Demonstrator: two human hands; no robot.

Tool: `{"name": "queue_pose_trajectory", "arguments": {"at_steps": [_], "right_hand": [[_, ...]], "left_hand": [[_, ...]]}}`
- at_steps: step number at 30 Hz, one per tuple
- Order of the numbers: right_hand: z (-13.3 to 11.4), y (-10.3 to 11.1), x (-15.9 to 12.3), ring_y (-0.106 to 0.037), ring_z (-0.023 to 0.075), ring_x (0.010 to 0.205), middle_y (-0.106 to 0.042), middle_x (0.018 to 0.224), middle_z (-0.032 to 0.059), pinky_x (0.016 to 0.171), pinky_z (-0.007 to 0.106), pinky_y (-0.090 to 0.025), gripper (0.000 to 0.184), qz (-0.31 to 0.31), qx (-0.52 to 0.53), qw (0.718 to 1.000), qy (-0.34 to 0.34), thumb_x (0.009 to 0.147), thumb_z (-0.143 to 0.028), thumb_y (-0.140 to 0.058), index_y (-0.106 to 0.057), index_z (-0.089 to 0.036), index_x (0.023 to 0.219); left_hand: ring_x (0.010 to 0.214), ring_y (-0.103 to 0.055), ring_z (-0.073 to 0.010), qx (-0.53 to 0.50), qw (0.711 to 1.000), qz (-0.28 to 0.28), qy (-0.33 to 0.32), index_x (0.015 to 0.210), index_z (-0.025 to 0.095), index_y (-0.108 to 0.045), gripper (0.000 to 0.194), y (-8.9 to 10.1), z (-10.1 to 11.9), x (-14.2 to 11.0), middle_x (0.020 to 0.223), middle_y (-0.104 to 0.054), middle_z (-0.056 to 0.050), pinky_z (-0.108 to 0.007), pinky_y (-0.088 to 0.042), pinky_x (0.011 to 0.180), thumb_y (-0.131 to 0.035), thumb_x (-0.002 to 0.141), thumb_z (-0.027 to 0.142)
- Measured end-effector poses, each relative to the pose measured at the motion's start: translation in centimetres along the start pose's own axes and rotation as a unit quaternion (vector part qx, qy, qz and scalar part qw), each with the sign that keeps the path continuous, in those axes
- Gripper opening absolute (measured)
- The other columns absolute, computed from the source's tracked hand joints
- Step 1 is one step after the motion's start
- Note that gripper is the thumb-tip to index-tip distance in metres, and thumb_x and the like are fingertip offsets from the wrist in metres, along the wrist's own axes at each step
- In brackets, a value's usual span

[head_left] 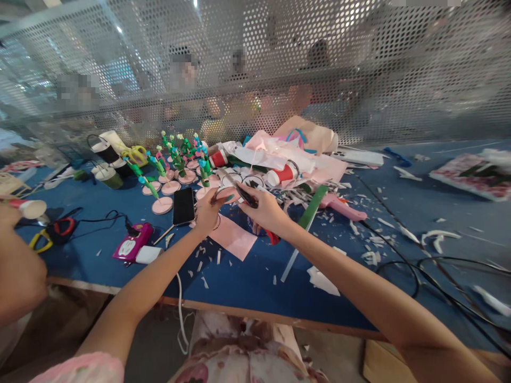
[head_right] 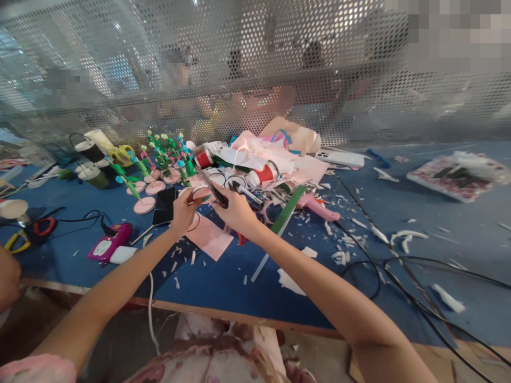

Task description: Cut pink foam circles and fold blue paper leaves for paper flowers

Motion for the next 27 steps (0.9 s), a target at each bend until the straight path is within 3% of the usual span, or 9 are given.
{"name": "queue_pose_trajectory", "arguments": {"at_steps": [2, 6, 10, 13, 16, 19, 23, 27], "right_hand": [[0.0, 0.0, 0.0, -0.062, 0.0139, 0.055, -0.071, 0.093, 0.0077, 0.056, 0.025, -0.052, 0.060, 0.000, 0.004, 1.000, -0.006, 0.079, -0.019, -0.053, -0.047, -0.013, 0.138], [0.6, -0.5, -0.1, -0.056, 0.0121, 0.039, -0.070, 0.076, 0.0044, 0.043, 0.025, -0.049, 0.065, -0.037, 0.058, 0.996, -0.049, 0.080, -0.020, -0.049, -0.036, -0.013, 0.144], [0.8, -0.8, 0.0, -0.053, 0.0115, 0.036, -0.067, 0.067, 0.0015, 0.042, 0.025, -0.048, 0.065, -0.029, 0.066, 0.996, -0.044, 0.080, -0.021, -0.050, -0.037, -0.014, 0.143], [0.7, -0.8, 0.0, -0.053, 0.0110, 0.037, -0.069, 0.073, 0.0021, 0.043, 0.025, -0.049, 0.063, -0.014, 0.064, 0.998, -0.024, 0.080, -0.021, -0.050, -0.040, -0.017, 0.142], [0.5, -0.6, -0.1, -0.056, 0.0107, 0.042, -0.071, 0.085, 0.0040, 0.048, 0.025, -0.050, 0.062, -0.001, 0.052, 0.999, -0.001, 0.079, -0.020, -0.050, -0.043, -0.018, 0.140], [0.5, -0.5, 0.0, -0.060, 0.0124, 0.052, -0.072, 0.094, 0.0052, 0.058, 0.026, -0.052, 0.060, 0.009, 0.029, 0.999, 0.020, 0.078, -0.018, -0.051, -0.047, -0.017, 0.138], [0.6, -0.4, 0.1, -0.065, 0.0168, 0.069, -0.072, 0.097, 0.0069, 0.067, 0.028, -0.053, 0.057, 0.022, 0.010, 0.999, 0.040, 0.079, -0.019, -0.052, -0.050, -0.016, 0.135], [0.5, -0.7, -0.1, -0.059, 0.0118, 0.048, -0.071, 0.092, 0.0058, 0.049, 0.024, -0.051, 0.061, -0.003, 0.042, 0.999, 0.011, 0.081, -0.022, -0.051, -0.043, -0.018, 0.141]], "left_hand": [[0.076, -0.059, -0.0149, 0.004, 1.000, 0.009, 0.019, 0.094, 0.018, -0.062, 0.023, 0.2, 0.0, 0.0, 0.081, -0.062, -0.001, -0.024, -0.047, 0.068, -0.066, 0.074, 0.027], [0.072, -0.055, -0.0129, 0.021, 0.998, 0.059, 0.021, 0.085, 0.017, -0.060, 0.023, 0.9, 0.5, 0.1, 0.075, -0.057, 0.000, -0.023, -0.046, 0.067, -0.066, 0.075, 0.036], [0.079, -0.060, -0.0156, -0.061, 0.996, 0.052, 0.047, 0.098, 0.018, -0.059, 0.035, 0.7, 0.6, 0.0, 0.093, -0.059, -0.004, -0.026, -0.053, 0.065, -0.062, 0.077, 0.046], [0.082, -0.063, -0.0190, -0.109, 0.990, 0.038, 0.085, 0.106, 0.019, -0.057, 0.043, 0.4, 0.1, -0.1, 0.108, -0.056, -0.007, -0.031, -0.057, 0.061, -0.063, 0.075, 0.048], [0.092, -0.063, -0.0220, -0.074, 0.995, 0.033, 0.056, 0.109, 0.020, -0.056, 0.044, 0.4, 0.0, 0.0, 0.113, -0.057, -0.009, -0.031, -0.058, 0.067, -0.067, 0.073, 0.043], [0.098, -0.061, -0.0220, -0.026, 0.999, 0.040, 0.011, 0.107, 0.019, -0.057, 0.043, 0.7, 0.1, 0.2, 0.107, -0.061, -0.007, -0.029, -0.055, 0.074, -0.070, 0.070, 0.037], [0.077, -0.059, -0.0160, 0.005, 0.997, 0.072, 0.006, 0.087, 0.016, -0.058, 0.024, 1.1, 0.2, 0.4, 0.079, -0.060, -0.001, -0.026, -0.050, 0.068, -0.069, 0.070, 0.029], [0.069, -0.054, -0.0129, -0.009, 0.997, 0.074, 0.004, 0.079, 0.016, -0.057, 0.014, 1.1, 0.8, 0.4, 0.073, -0.056, 0.001, -0.023, -0.045, 0.063, -0.066, 0.072, 0.024]]}}
Point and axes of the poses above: each hand's wrist, its own x-axis towards the middle knuckle, its own y-axis out of the back of the hand, z = x × y, the point moved 5 cm from there along x, towards the middle knuckle
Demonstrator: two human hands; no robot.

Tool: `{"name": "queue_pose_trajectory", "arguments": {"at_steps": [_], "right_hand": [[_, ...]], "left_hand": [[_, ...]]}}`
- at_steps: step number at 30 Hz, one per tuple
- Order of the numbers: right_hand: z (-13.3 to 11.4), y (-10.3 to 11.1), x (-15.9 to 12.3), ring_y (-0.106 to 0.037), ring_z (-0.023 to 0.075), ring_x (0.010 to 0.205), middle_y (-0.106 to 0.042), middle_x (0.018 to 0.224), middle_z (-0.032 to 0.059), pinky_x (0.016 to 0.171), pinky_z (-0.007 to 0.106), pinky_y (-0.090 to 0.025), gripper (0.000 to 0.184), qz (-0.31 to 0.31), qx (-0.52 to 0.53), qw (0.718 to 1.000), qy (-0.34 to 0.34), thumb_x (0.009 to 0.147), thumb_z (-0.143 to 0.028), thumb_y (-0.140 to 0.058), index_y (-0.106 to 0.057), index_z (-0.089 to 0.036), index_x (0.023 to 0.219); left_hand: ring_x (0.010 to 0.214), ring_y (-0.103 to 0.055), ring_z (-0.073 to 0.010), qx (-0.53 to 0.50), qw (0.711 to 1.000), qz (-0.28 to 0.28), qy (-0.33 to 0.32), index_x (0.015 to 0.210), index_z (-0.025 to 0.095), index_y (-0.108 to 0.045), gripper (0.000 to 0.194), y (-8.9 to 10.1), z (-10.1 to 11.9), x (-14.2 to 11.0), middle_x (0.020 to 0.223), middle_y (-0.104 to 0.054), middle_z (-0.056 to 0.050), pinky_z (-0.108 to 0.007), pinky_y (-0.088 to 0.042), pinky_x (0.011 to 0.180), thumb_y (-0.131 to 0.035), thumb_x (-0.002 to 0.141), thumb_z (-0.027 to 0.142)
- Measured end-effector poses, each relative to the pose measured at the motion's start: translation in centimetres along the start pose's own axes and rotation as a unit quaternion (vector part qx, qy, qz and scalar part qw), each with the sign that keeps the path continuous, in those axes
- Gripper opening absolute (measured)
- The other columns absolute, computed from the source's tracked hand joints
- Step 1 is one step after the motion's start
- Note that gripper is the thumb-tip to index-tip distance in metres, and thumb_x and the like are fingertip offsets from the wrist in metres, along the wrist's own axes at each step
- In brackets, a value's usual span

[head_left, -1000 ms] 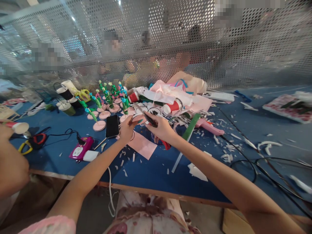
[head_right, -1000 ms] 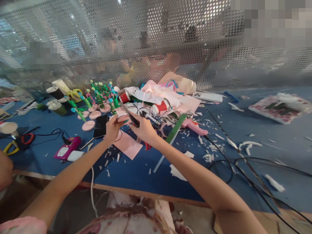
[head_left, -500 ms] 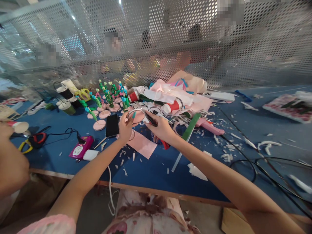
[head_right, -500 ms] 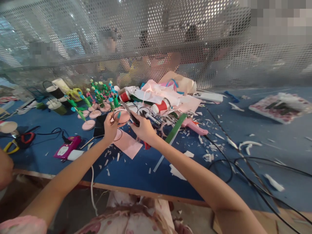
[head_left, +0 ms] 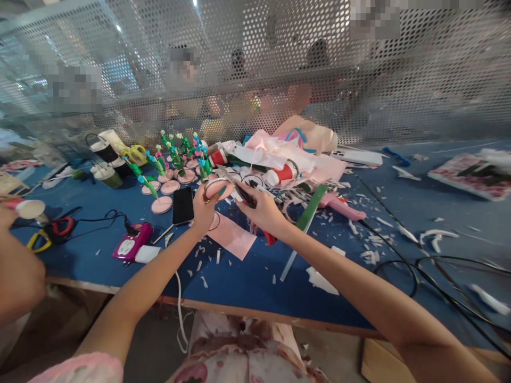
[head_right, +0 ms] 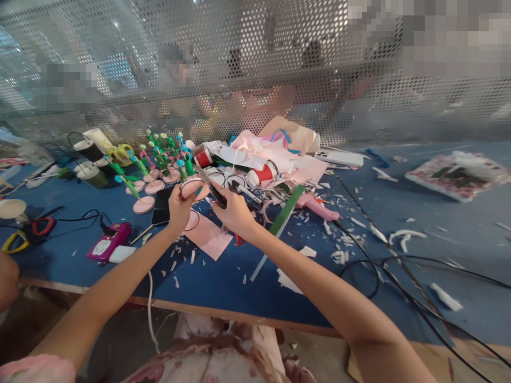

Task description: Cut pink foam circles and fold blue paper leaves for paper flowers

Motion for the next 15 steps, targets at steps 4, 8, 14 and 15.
{"name": "queue_pose_trajectory", "arguments": {"at_steps": [4, 8, 14, 15], "right_hand": [[-0.38, -0.12, -0.38, -0.053, 0.0090, 0.035, -0.070, 0.081, 0.0028, 0.038, 0.022, -0.049, 0.064, -0.028, 0.021, 0.999, -0.030, 0.082, -0.021, -0.049, -0.037, -0.020, 0.144], [-0.59, 0.01, -0.53, -0.054, 0.0100, 0.035, -0.068, 0.073, 0.0027, 0.037, 0.022, -0.049, 0.065, -0.037, 0.027, 0.998, -0.049, 0.082, -0.020, -0.049, -0.034, -0.017, 0.145], [-0.13, -0.34, -0.49, -0.054, 0.0103, 0.033, -0.068, 0.072, 0.0030, 0.034, 0.022, -0.048, 0.065, -0.037, 0.049, 0.996, -0.058, 0.083, -0.023, -0.050, -0.033, -0.018, 0.146], [-0.04, -0.42, -0.51, -0.054, 0.0102, 0.033, -0.068, 0.073, 0.0033, 0.034, 0.022, -0.047, 0.066, -0.037, 0.055, 0.996, -0.061, 0.083, -0.023, -0.049, -0.032, -0.019, 0.146]], "left_hand": [[0.073, -0.056, -0.0133, -0.014, 0.999, -0.030, 0.001, 0.083, 0.017, -0.059, 0.013, -0.45, 0.12, -0.24, 0.077, -0.059, 0.000, -0.022, -0.045, 0.065, -0.064, 0.073, 0.024], [0.070, -0.054, -0.0122, -0.001, 1.000, -0.030, -0.007, 0.081, 0.018, -0.059, 0.009, -0.36, -0.18, -0.30, 0.073, -0.058, 0.002, -0.021, -0.043, 0.064, -0.063, 0.074, 0.022], [0.071, -0.055, -0.0121, -0.012, 0.998, -0.052, -0.013, 0.083, 0.018, -0.061, 0.010, -0.54, 0.14, -0.43, 0.075, -0.059, 0.002, -0.021, -0.045, 0.063, -0.063, 0.074, 0.022], [0.071, -0.055, -0.0122, -0.021, 0.998, -0.060, -0.009, 0.083, 0.018, -0.061, 0.010, -0.76, 0.25, -0.58, 0.074, -0.060, 0.001, -0.021, -0.046, 0.062, -0.063, 0.074, 0.022]]}}
Point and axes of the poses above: each hand's wrist, its own x-axis towards the middle knuckle, its own y-axis out of the back of the hand, z = x × y, the point moved 5 cm from there along x, towards the middle knuckle
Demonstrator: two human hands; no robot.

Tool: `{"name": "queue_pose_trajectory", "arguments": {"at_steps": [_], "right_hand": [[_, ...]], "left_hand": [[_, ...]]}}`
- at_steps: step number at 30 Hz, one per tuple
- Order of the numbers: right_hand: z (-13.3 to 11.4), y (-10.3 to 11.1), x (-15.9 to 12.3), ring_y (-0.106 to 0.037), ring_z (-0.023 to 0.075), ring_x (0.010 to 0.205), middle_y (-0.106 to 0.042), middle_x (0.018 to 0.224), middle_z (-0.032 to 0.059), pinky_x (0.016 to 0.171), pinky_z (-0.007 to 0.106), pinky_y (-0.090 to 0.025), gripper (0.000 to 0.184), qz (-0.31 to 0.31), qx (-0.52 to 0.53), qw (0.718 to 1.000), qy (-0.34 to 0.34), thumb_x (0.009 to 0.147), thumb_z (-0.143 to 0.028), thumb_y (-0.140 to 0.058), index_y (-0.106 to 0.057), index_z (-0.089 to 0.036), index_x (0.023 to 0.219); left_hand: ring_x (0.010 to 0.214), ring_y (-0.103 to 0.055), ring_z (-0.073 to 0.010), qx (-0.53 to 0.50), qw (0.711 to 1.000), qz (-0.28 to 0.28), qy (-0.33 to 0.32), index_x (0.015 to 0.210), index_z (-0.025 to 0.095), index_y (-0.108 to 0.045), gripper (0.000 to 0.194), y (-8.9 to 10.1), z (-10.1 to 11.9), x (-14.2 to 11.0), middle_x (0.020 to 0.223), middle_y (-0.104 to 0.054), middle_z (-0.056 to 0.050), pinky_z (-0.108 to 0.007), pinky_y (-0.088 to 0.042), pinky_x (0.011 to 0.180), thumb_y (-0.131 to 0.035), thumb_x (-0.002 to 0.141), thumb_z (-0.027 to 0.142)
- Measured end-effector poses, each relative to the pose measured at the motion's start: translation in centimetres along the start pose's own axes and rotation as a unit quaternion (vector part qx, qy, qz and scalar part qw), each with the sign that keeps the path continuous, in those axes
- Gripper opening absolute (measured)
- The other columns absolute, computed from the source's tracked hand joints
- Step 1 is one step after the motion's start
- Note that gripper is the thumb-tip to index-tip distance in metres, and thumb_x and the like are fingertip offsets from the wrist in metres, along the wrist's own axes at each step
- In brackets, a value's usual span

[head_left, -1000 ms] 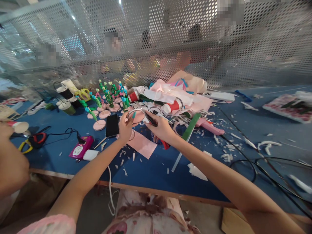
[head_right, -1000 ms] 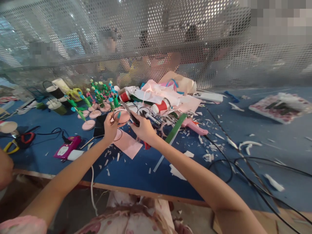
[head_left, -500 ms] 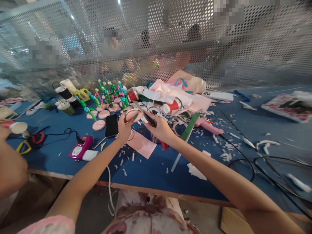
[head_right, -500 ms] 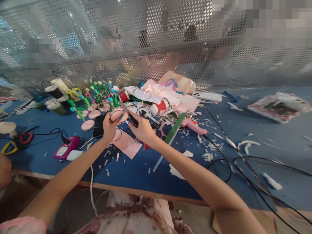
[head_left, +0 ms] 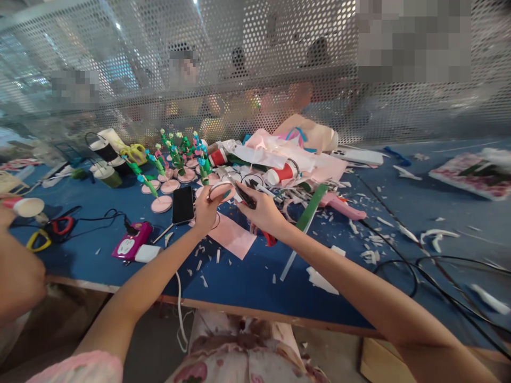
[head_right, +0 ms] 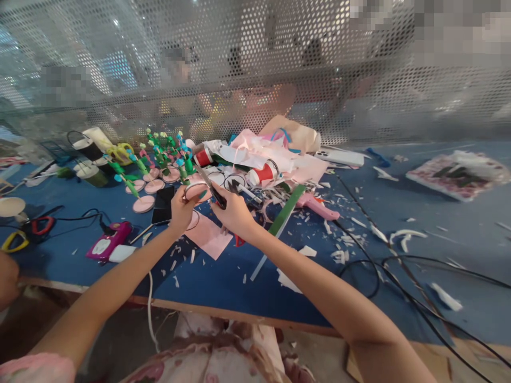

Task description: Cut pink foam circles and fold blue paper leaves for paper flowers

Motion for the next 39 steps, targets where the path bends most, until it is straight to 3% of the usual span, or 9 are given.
{"name": "queue_pose_trajectory", "arguments": {"at_steps": [6, 11, 16, 25, 29, 39], "right_hand": [[-0.2, -0.1, -0.2, -0.053, 0.0094, 0.033, -0.066, 0.067, 0.0016, 0.036, 0.020, -0.047, 0.064, 0.009, -0.030, 0.999, 0.018, 0.081, -0.020, -0.050, -0.037, -0.019, 0.144], [-0.1, 0.2, 0.0, -0.053, 0.0090, 0.033, -0.067, 0.072, 0.0011, 0.034, 0.019, -0.046, 0.064, 0.031, -0.026, 0.999, 0.012, 0.081, -0.020, -0.049, -0.037, -0.020, 0.144], [-0.1, 0.2, 0.0, -0.055, 0.0107, 0.033, -0.067, 0.068, 0.0021, 0.035, 0.022, -0.048, 0.065, 0.014, -0.030, 0.999, 0.004, 0.081, -0.020, -0.049, -0.036, -0.017, 0.144], [-0.2, 0.2, -0.1, -0.054, 0.0103, 0.033, -0.069, 0.077, 0.0047, 0.033, 0.022, -0.047, 0.065, 0.002, -0.025, 1.000, -0.012, 0.081, -0.020, -0.049, -0.036, -0.016, 0.144], [-0.3, 0.3, 0.0, -0.054, 0.0088, 0.034, -0.070, 0.077, 0.0037, 0.035, 0.020, -0.047, 0.064, 0.015, -0.046, 0.999, -0.001, 0.080, -0.018, -0.051, -0.039, -0.017, 0.143], [-0.2, 0.3, 0.0, -0.054, 0.0120, 0.031, -0.059, 0.052, -0.0029, 0.033, 0.021, -0.047, 0.065, -0.003, -0.007, 0.999, -0.042, 0.081, -0.017, -0.051, -0.035, -0.013, 0.144]], "left_hand": [[0.067, -0.055, -0.0135, -0.081, 0.994, -0.045, 0.053, 0.074, 0.017, -0.056, 0.012, -1.7, -0.1, -0.8, 0.069, -0.057, 0.001, -0.024, -0.050, 0.059, -0.064, 0.071, 0.026], [0.068, -0.054, -0.0122, 0.002, 1.000, -0.004, 0.019, 0.082, 0.018, -0.059, 0.010, -0.3, 0.0, -0.2, 0.072, -0.058, 0.002, -0.020, -0.045, 0.060, -0.063, 0.073, 0.022], [0.065, -0.052, -0.0110, 0.037, 0.999, 0.016, -0.009, 0.076, 0.018, -0.058, 0.007, 0.6, 0.2, 0.2, 0.068, -0.055, 0.003, -0.019, -0.040, 0.058, -0.064, 0.074, 0.021], [0.070, -0.056, -0.0127, -0.011, 1.000, -0.018, 0.010, 0.085, 0.018, -0.061, 0.012, -0.1, -0.7, 0.1, 0.075, -0.059, 0.001, -0.020, -0.045, 0.061, -0.063, 0.075, 0.024], [0.066, -0.052, -0.0112, -0.017, 0.999, -0.024, 0.015, 0.077, 0.017, -0.058, 0.008, -0.3, -0.9, 0.0, 0.068, -0.053, 0.003, -0.019, -0.045, 0.060, -0.064, 0.073, 0.021], [0.062, -0.047, -0.0108, -0.039, 0.998, -0.032, 0.049, 0.068, 0.017, -0.054, 0.012, -1.1, -0.5, -0.7, 0.064, -0.050, 0.004, -0.020, -0.042, 0.058, -0.065, 0.070, 0.022]]}}
Point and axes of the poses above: each hand's wrist, its own x-axis towards the middle knuckle, its own y-axis out of the back of the hand, z = x × y, the point moved 5 cm from there along x, towards the middle knuckle
